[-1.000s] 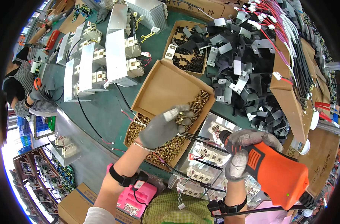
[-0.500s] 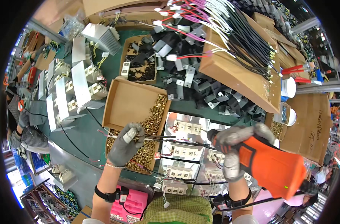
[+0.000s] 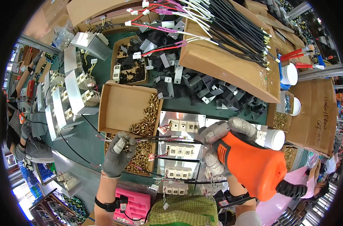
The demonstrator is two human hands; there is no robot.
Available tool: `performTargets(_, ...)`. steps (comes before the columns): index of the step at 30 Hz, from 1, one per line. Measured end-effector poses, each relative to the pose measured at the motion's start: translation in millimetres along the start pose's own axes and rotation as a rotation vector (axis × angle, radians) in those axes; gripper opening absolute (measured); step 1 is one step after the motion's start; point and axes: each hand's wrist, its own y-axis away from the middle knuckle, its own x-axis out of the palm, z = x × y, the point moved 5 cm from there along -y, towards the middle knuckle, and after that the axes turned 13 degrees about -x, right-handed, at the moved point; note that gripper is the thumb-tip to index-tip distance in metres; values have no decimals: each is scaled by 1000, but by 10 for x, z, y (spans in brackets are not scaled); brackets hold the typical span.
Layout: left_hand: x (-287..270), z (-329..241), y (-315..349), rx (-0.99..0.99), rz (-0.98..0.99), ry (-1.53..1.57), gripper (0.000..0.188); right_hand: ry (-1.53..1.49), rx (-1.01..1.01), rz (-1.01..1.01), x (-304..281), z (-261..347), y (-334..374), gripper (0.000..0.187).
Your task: Using an electric screwdriver to install screws into electrical circuit breaker components on an assembly line.
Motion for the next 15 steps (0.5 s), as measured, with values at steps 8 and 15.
performTargets(8, -55, 25, 55, -1, 101, 43, 16, -79, 104, 109, 97, -9, -13, 68)
performTargets(15, -41, 52, 180, 35, -37, 48, 20, -18, 36, -64, 38, -84, 7, 66)
